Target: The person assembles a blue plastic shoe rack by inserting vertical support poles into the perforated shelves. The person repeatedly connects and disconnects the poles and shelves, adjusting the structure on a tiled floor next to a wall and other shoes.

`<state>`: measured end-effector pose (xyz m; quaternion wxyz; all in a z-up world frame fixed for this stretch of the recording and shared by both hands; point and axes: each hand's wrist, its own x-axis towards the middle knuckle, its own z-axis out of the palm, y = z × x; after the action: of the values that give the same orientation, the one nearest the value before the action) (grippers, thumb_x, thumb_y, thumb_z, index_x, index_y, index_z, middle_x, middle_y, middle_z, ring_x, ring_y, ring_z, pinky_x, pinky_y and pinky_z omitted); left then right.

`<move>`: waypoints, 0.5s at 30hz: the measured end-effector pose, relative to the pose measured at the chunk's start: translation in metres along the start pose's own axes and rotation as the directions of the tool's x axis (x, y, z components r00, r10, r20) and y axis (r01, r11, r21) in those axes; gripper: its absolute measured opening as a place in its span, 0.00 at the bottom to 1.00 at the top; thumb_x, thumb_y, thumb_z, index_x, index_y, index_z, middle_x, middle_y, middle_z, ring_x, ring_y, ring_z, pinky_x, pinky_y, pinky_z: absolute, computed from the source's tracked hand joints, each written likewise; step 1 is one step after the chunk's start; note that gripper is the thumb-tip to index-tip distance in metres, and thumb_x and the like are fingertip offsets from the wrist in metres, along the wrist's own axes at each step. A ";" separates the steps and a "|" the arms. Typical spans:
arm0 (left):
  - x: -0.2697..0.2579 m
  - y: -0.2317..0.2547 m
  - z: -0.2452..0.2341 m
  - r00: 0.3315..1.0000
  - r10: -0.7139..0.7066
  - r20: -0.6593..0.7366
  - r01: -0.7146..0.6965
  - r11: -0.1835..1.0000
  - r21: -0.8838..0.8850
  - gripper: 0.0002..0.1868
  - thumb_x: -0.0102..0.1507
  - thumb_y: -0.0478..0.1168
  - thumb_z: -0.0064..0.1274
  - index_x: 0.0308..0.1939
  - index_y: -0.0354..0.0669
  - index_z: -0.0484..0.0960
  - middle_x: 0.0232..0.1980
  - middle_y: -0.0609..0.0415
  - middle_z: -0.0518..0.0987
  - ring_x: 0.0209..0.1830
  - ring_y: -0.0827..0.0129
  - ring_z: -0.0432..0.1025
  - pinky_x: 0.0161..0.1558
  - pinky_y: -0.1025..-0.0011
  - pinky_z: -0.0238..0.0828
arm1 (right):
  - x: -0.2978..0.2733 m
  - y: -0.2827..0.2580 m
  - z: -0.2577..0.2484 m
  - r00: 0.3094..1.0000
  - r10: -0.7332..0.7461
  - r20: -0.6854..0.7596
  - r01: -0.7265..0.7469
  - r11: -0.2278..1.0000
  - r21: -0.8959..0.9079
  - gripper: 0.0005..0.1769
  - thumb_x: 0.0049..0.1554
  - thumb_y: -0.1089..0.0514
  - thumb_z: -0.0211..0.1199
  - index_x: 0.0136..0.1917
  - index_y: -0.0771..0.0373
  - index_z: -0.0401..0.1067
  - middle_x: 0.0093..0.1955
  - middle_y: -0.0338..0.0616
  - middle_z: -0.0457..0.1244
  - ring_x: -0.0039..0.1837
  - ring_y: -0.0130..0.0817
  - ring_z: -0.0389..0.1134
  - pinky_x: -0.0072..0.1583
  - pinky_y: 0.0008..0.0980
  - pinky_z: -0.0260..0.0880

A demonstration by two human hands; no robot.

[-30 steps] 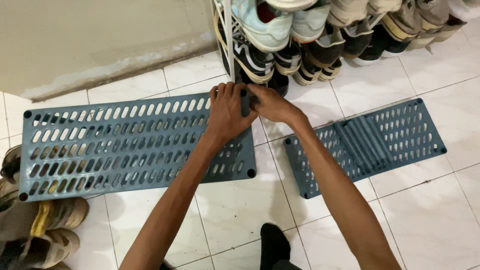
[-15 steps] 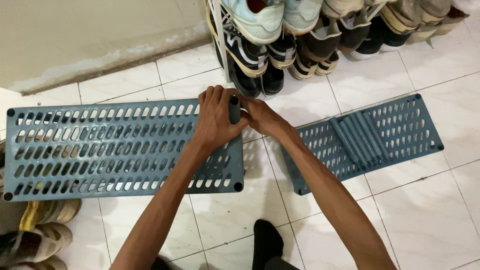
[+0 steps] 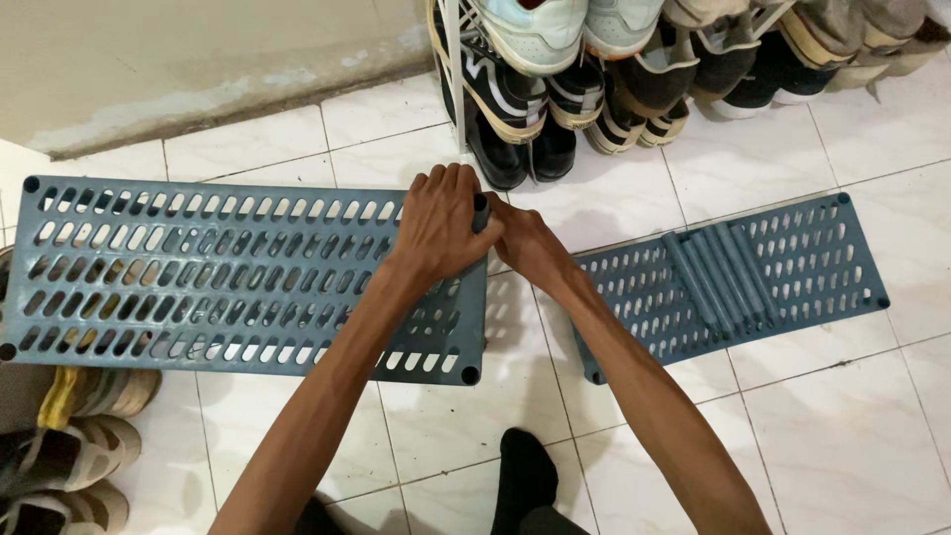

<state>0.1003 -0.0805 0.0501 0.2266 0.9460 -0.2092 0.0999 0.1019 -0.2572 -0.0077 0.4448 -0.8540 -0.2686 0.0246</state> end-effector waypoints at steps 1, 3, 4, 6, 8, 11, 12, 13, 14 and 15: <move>-0.001 0.000 0.000 1.000 -0.004 0.006 0.004 1.000 -0.007 0.23 0.56 0.53 0.54 0.38 0.35 0.73 0.37 0.44 0.73 0.41 0.51 0.68 0.46 0.54 0.62 | -0.001 -0.002 0.000 1.000 0.025 0.004 -0.025 1.000 0.004 0.32 0.53 0.72 0.59 0.71 0.65 0.62 0.49 0.61 0.68 0.49 0.61 0.70 0.47 0.47 0.72; -0.002 -0.001 -0.001 1.000 -0.003 0.003 0.003 1.000 -0.009 0.23 0.56 0.53 0.55 0.38 0.35 0.73 0.36 0.44 0.73 0.41 0.51 0.68 0.46 0.54 0.62 | -0.002 -0.007 0.002 0.996 0.085 0.010 -0.085 0.996 0.004 0.32 0.54 0.71 0.59 0.72 0.64 0.62 0.48 0.61 0.68 0.47 0.61 0.71 0.46 0.47 0.72; -0.002 -0.002 -0.002 1.000 0.003 -0.007 -0.003 1.000 -0.005 0.23 0.55 0.53 0.55 0.38 0.35 0.73 0.37 0.44 0.73 0.41 0.51 0.68 0.46 0.54 0.62 | -0.001 -0.010 0.004 0.993 0.119 0.013 -0.119 0.993 0.000 0.31 0.56 0.71 0.59 0.73 0.63 0.62 0.48 0.62 0.68 0.46 0.60 0.71 0.45 0.47 0.71; -0.001 -0.004 -0.002 1.000 0.004 -0.022 -0.004 1.000 -0.003 0.23 0.55 0.53 0.56 0.38 0.35 0.73 0.37 0.44 0.74 0.42 0.51 0.68 0.46 0.54 0.62 | 0.000 -0.013 0.004 0.994 0.111 0.009 -0.110 0.994 -0.010 0.32 0.57 0.70 0.59 0.73 0.63 0.61 0.49 0.62 0.68 0.46 0.61 0.70 0.45 0.47 0.71; 0.001 -0.004 0.000 0.999 -0.003 -0.032 0.003 1.000 -0.011 0.22 0.55 0.52 0.56 0.38 0.36 0.73 0.38 0.45 0.74 0.42 0.51 0.69 0.46 0.54 0.63 | 0.001 -0.010 0.002 1.000 0.026 -0.003 -0.026 0.999 -0.025 0.33 0.55 0.71 0.59 0.73 0.65 0.60 0.51 0.62 0.68 0.49 0.62 0.70 0.47 0.47 0.71; -0.001 -0.001 0.007 0.999 0.020 -0.049 -0.021 1.000 -0.005 0.21 0.55 0.51 0.56 0.39 0.36 0.74 0.38 0.45 0.75 0.43 0.51 0.70 0.47 0.54 0.65 | 0.002 0.004 -0.001 0.998 -0.057 0.039 0.054 0.996 0.071 0.36 0.51 0.69 0.62 0.73 0.68 0.58 0.52 0.61 0.68 0.54 0.59 0.70 0.50 0.46 0.71; -0.002 -0.001 0.008 0.999 0.033 -0.042 -0.034 0.999 -0.012 0.21 0.55 0.51 0.56 0.39 0.36 0.74 0.38 0.45 0.75 0.43 0.51 0.70 0.46 0.54 0.65 | 0.006 0.013 0.000 0.996 -0.080 0.041 0.076 0.992 0.096 0.34 0.51 0.68 0.62 0.70 0.69 0.61 0.53 0.61 0.68 0.55 0.58 0.71 0.52 0.45 0.71; -0.004 0.000 0.009 0.999 0.042 -0.034 -0.043 0.999 -0.021 0.22 0.55 0.50 0.56 0.40 0.35 0.74 0.38 0.44 0.75 0.43 0.51 0.70 0.46 0.55 0.66 | 0.011 0.022 0.002 0.994 -0.102 0.046 0.096 0.988 0.123 0.31 0.50 0.67 0.63 0.68 0.69 0.64 0.54 0.61 0.68 0.56 0.56 0.71 0.53 0.44 0.71; -0.005 0.000 0.009 0.998 0.051 -0.025 -0.052 0.998 -0.029 0.22 0.55 0.50 0.56 0.41 0.34 0.74 0.38 0.44 0.75 0.43 0.51 0.70 0.46 0.55 0.66 | 0.015 0.033 0.006 0.991 -0.123 0.050 0.115 0.982 0.150 0.28 0.50 0.66 0.63 0.65 0.70 0.67 0.55 0.61 0.68 0.57 0.55 0.72 0.54 0.43 0.71; -0.006 0.000 0.010 0.999 0.044 -0.027 -0.045 0.999 -0.027 0.22 0.55 0.50 0.56 0.41 0.35 0.74 0.38 0.45 0.75 0.43 0.51 0.71 0.46 0.55 0.66 | 0.020 0.044 0.012 0.991 -0.105 0.078 0.094 0.986 0.138 0.25 0.50 0.65 0.64 0.61 0.70 0.68 0.53 0.60 0.68 0.55 0.52 0.71 0.53 0.42 0.70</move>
<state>0.0957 -0.0833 0.0401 0.2402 0.9365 -0.2285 0.1144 0.1346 -0.2589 -0.0451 0.4898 -0.8061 -0.3273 0.0567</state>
